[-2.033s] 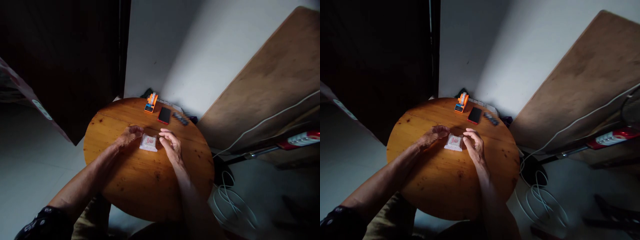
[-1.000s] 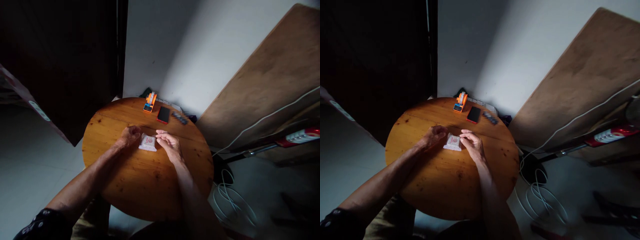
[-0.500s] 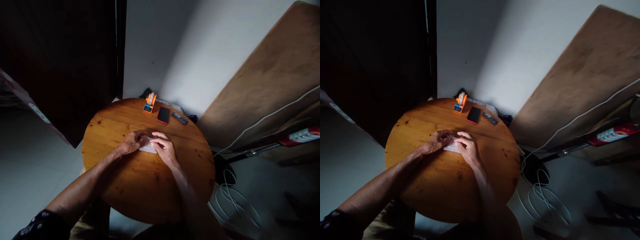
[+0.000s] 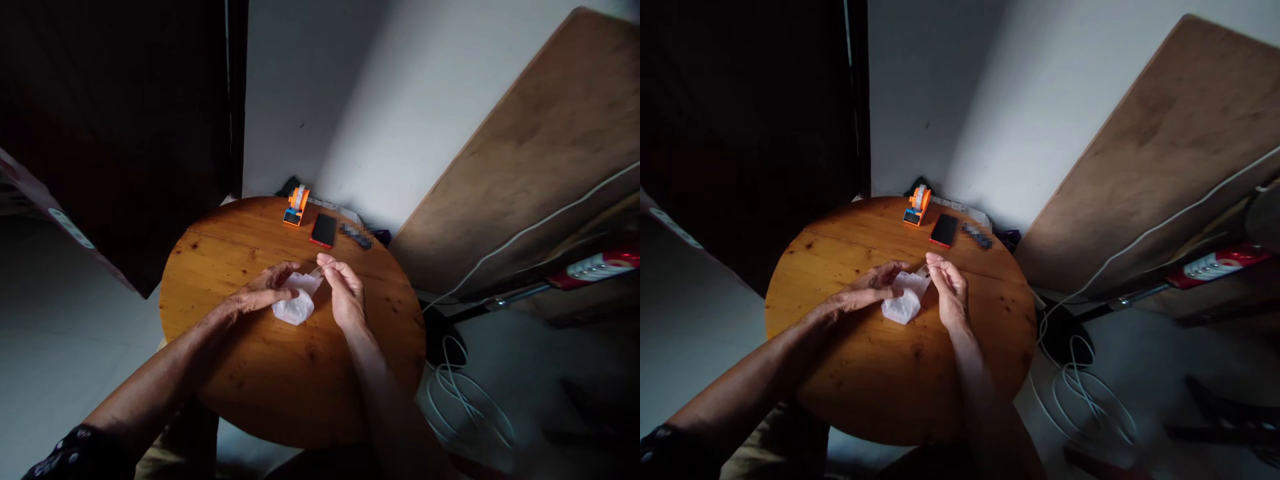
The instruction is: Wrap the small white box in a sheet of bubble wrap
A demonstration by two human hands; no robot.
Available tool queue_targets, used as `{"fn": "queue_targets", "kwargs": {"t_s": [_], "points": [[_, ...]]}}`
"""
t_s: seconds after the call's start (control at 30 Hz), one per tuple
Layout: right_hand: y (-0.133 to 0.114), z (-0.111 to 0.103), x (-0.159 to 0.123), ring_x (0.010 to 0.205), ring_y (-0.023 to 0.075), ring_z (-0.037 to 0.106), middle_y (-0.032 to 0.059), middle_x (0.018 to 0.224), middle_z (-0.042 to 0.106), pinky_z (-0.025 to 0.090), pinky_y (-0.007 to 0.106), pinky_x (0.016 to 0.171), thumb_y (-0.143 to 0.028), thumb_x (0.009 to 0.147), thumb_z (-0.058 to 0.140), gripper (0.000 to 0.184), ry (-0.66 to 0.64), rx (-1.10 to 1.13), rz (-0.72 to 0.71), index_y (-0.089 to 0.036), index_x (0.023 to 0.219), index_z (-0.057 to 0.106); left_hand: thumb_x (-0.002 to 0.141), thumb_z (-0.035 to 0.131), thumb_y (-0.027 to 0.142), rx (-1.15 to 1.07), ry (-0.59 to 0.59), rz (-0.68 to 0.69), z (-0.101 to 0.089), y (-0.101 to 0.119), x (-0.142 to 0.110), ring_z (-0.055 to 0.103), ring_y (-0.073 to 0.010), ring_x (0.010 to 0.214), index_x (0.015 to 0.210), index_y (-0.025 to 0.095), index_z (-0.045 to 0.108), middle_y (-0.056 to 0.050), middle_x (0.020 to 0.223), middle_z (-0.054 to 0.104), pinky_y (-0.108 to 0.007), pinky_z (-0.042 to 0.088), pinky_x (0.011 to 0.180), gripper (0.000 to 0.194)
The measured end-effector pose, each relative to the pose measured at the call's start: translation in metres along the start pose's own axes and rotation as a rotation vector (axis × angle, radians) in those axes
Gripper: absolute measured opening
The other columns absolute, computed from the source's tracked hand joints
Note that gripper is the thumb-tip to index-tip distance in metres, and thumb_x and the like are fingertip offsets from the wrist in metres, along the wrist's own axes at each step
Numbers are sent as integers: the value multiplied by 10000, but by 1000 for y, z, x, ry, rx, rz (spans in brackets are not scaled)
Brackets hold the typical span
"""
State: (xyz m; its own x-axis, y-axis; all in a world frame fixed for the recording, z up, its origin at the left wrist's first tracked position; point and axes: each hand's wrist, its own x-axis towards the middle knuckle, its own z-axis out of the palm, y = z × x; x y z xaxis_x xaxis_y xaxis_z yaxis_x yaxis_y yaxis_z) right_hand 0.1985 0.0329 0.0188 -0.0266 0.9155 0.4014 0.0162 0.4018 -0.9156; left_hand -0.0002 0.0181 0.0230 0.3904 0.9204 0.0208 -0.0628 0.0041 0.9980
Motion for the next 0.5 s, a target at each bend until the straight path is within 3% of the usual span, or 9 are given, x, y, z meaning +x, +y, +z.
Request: {"fn": "queue_targets", "kwargs": {"t_s": [0.17,0.27,0.4,0.5], "points": [[9,-6,6,1111,252,662,92,1181,720,509,438,945,-541,830,662,324,85,31,90,-228,914,644,689,723,295,-36,-103,-42,2,0,-2,638,-204,868,1060,164,663,-92,1016,709,-315,484,772,398],[11,-10,8,1073,259,675,91,1147,732,526,422,886,-556,812,665,358,113,42,177,-224,946,658,705,727,384,15,-51,-97,2,-5,1,594,-164,689,883,150,688,-50,808,695,-283,448,661,296],[9,-14,9,1104,284,665,87,1196,716,544,408,824,-547,787,672,432,-26,47,301,-244,1095,650,673,733,484,-37,47,-90,2,-14,8,547,-156,618,746,157,655,-46,707,669,-294,433,634,345],[7,-14,6,1076,280,671,68,1158,729,542,410,851,-440,705,758,502,-162,53,334,-254,1156,638,665,734,501,-69,114,-73,2,-18,12,531,-155,602,694,169,620,-46,686,653,-299,435,630,352]]}}
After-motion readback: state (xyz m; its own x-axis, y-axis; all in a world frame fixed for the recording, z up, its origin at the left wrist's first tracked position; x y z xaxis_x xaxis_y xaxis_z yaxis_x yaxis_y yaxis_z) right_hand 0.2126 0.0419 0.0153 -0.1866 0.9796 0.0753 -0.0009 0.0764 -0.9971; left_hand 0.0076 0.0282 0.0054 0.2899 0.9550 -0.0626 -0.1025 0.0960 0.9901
